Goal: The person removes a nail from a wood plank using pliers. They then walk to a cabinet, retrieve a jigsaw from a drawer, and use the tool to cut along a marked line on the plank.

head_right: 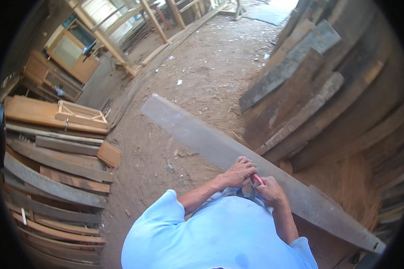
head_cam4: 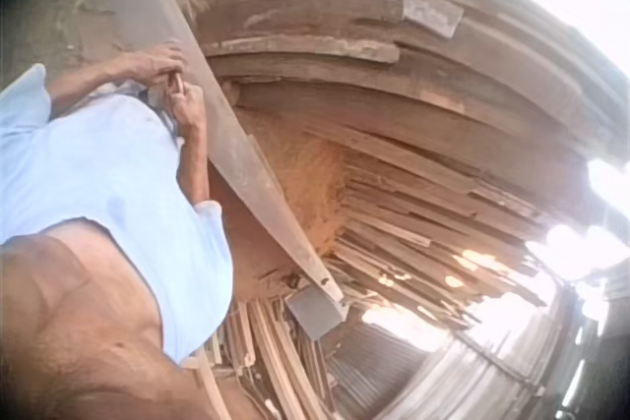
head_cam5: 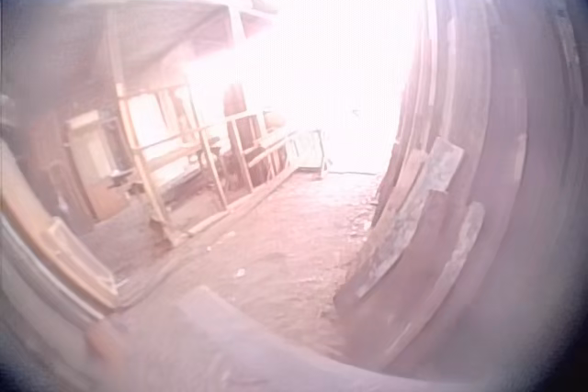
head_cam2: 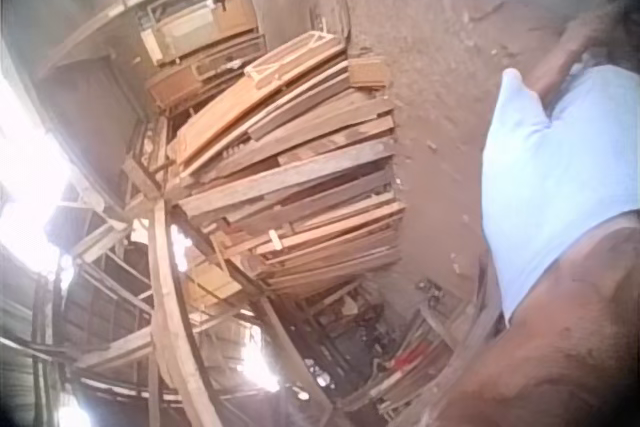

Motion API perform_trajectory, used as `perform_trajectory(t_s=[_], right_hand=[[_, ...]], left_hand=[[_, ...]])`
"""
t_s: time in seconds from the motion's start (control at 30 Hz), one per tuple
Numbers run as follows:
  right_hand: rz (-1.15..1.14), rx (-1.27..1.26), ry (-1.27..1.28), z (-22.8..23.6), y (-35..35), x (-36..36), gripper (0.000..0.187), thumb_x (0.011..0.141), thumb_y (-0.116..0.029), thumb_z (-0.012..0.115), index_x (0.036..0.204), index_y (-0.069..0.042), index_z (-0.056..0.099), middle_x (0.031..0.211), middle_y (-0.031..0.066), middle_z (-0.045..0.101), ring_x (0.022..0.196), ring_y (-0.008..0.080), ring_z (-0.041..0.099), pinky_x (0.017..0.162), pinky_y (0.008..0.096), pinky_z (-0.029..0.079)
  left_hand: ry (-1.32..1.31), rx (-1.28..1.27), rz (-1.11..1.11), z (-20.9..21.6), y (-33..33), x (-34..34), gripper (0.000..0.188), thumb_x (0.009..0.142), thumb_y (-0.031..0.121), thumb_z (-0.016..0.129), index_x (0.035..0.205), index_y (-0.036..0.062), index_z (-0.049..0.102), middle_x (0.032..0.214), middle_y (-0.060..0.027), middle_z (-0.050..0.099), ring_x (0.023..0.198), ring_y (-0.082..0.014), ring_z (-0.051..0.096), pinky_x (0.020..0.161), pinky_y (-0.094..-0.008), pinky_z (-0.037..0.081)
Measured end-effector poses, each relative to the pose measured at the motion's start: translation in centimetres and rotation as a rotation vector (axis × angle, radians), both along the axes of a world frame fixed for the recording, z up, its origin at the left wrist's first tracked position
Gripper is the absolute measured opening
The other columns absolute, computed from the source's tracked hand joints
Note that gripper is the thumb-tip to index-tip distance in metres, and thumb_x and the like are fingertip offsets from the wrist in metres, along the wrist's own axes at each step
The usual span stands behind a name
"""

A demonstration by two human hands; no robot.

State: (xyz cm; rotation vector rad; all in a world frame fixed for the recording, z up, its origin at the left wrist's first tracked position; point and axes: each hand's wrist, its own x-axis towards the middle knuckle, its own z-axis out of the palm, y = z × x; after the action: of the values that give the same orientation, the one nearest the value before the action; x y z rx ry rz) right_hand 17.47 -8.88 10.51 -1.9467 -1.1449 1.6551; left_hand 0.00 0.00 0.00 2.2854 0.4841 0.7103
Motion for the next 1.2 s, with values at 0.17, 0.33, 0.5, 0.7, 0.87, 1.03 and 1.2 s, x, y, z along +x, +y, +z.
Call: perform_trajectory(t_s=[0.17,0.33,0.5,0.7,0.87,1.03,1.2], right_hand=[[0.216,0.133,0.245,-2.9,14.4,-13.2,0.02,0.073,-0.008,0.057,0.083,0.003,0.071,0.065,0.0056,0.06,0.056,0.0129,0.058,0.051,0.0283,0.045],[0.13,0.113,0.608,-2.2,18.6,-15.2,0.038,0.083,-0.021,0.062,0.11,0.006,0.066,0.097,0.0099,0.068,0.084,0.0147,0.063,0.072,0.0304,0.051],[0.034,0.415,0.736,-1.3,23.7,-15.3,0.039,0.091,-0.027,0.062,0.118,0.002,0.063,0.113,0.0111,0.068,0.092,0.0117,0.06,0.081,0.0291,0.05],[-0.164,0.498,0.703,-2.9,30.2,-22.8,0.029,0.1,-0.028,0.056,0.082,-0.006,0.056,0.068,-0.0007,0.053,0.06,0.0073,0.048,0.06,0.0259,0.042],[-0.32,0.254,0.957,-2.3,33.7,-27.7,0.036,0.104,-0.032,0.051,0.096,0.001,0.062,0.061,-0.0021,0.047,0.047,0.0067,0.038,0.045,0.0237,0.033],[0.002,0.251,0.956,-5.5,39.2,-32.1,0.039,0.106,-0.032,0.045,0.103,0.004,0.061,0.058,-0.0024,0.045,0.047,0.0066,0.036,0.045,0.0241,0.032],[-0.154,0.279,0.816,-5.5,44.2,-37.7,0.039,0.107,-0.032,0.043,0.105,0.003,0.059,0.064,0.0001,0.053,0.051,0.0062,0.042,0.049,0.0228,0.036]], left_hand=[[0.35,0.101,0.048,4.0,13.1,-17.2,0.015,0.082,0.018,0.064,0.093,0.0097,0.062,0.089,-0.0127,0.062,0.094,-0.0331,0.056,0.089,-0.0447,0.04],[0.18,-0.187,0.153,2.0,15.0,-20.7,0.01,0.093,0.017,0.06,0.097,0.0081,0.06,0.087,-0.0116,0.064,0.086,-0.0284,0.06,0.078,-0.0407,0.046],[-0.178,-0.798,0.497,0.6,15.6,-19.9,0.013,0.102,0.021,0.054,0.101,0.0089,0.057,0.082,-0.0027,0.06,0.076,-0.0101,0.057,0.065,-0.0282,0.046],[-0.28,-0.971,0.573,2.7,18.2,-20.8,0.016,0.104,0.022,0.052,0.11,0.0091,0.058,0.084,-0.0005,0.06,0.072,-0.0049,0.053,0.062,-0.0229,0.045],[-0.218,-0.861,0.503,1.9,21.0,-25.8,0.02,0.101,0.015,0.056,0.116,0.0046,0.063,0.095,-0.0022,0.066,0.086,-0.0108,0.061,0.078,-0.027,0.05],[0.013,-0.808,0.395,0.2,28.2,-35.0,0.03,0.092,0.016,0.067,0.12,0.0038,0.063,0.109,-0.0098,0.068,0.103,-0.0189,0.063,0.093,-0.0334,0.05],[0.223,-0.281,0.991,1.5,38.3,-47.5,0.05,0.088,0.02,0.068,0.132,0.0011,0.052,0.121,-0.0182,0.062,0.109,-0.0336,0.061,0.098,-0.0442,0.047]])
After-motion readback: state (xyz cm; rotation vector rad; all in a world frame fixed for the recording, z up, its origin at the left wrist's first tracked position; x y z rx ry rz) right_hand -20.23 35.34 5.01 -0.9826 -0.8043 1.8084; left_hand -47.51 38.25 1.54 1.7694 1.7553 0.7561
